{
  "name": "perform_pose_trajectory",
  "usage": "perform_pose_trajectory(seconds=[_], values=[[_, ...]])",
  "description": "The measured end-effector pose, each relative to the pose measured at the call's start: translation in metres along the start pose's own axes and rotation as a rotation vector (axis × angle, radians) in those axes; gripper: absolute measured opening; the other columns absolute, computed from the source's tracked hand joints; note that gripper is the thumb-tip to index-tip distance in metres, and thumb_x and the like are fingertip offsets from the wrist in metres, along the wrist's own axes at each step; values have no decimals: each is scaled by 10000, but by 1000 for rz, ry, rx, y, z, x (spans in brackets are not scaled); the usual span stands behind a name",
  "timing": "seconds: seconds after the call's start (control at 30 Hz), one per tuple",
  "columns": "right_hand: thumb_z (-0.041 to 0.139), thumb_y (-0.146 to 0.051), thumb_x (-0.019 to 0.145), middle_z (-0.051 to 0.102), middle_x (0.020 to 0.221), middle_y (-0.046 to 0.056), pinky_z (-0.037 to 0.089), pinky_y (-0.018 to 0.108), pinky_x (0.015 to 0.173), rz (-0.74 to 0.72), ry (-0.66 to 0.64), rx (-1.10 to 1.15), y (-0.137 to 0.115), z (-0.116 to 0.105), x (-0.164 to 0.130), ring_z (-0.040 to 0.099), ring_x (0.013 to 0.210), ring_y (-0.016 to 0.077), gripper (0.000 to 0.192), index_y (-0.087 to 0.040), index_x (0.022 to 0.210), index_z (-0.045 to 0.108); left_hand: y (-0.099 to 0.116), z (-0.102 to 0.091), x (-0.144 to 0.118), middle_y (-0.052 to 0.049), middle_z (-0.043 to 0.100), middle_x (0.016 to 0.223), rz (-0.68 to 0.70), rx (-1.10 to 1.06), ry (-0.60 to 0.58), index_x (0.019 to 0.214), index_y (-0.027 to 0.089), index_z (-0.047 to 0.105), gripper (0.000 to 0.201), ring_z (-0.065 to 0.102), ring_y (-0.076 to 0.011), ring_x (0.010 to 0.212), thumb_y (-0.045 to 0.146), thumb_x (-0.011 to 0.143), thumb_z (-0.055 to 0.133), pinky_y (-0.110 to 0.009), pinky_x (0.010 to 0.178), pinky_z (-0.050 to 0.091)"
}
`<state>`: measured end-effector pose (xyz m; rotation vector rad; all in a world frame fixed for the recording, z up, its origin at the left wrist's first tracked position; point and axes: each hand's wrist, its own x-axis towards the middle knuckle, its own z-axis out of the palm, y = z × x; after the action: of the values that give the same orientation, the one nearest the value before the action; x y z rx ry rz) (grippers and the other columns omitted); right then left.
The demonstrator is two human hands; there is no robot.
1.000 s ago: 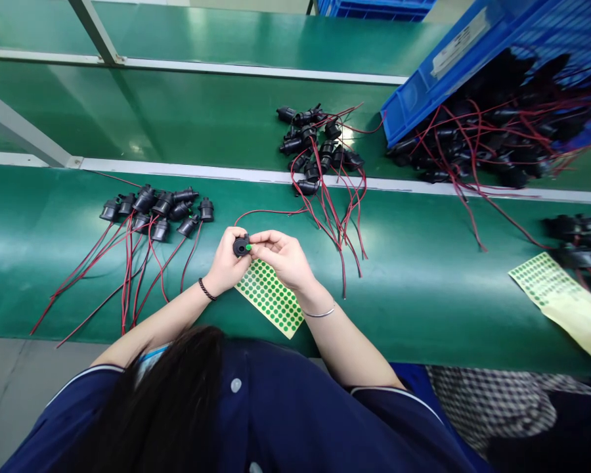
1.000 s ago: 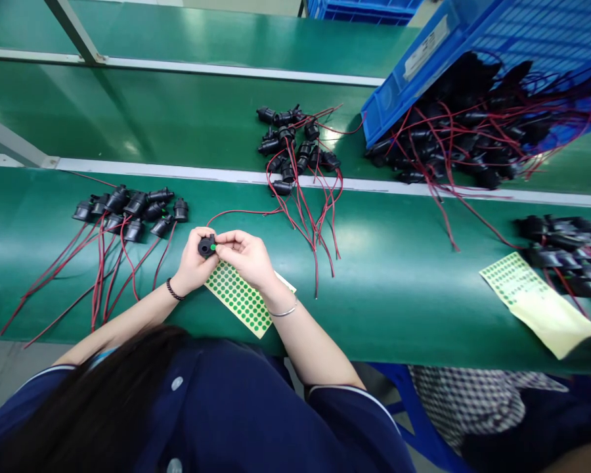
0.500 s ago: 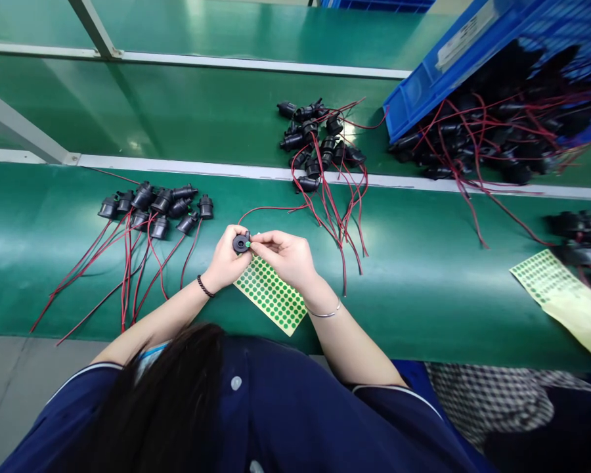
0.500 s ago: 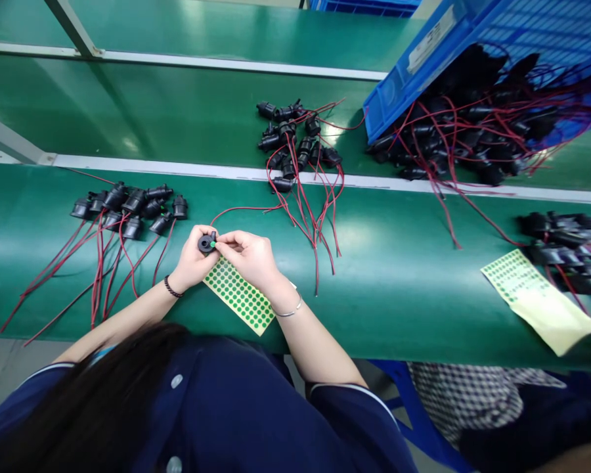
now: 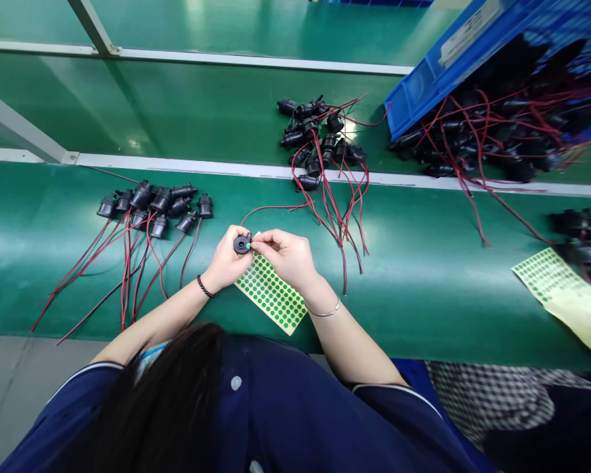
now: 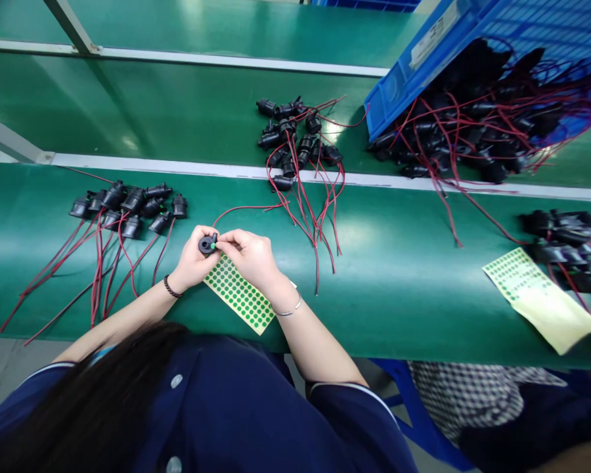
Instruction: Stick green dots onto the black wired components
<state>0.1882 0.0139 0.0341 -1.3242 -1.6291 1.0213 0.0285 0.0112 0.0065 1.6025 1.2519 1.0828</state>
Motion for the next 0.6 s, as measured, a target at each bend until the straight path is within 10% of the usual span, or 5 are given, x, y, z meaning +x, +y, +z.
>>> perform_pose_trajectory(seconds=[0.6], values=[[683, -318, 851, 784, 894, 5, 555, 344, 828, -16, 20, -17, 3, 5, -2, 726, 806, 199, 84, -275, 881, 749, 1, 0, 2, 27, 491, 808, -71, -79, -20, 882, 213, 465, 245, 467, -114, 706, 126, 683, 579, -253, 667, 408]])
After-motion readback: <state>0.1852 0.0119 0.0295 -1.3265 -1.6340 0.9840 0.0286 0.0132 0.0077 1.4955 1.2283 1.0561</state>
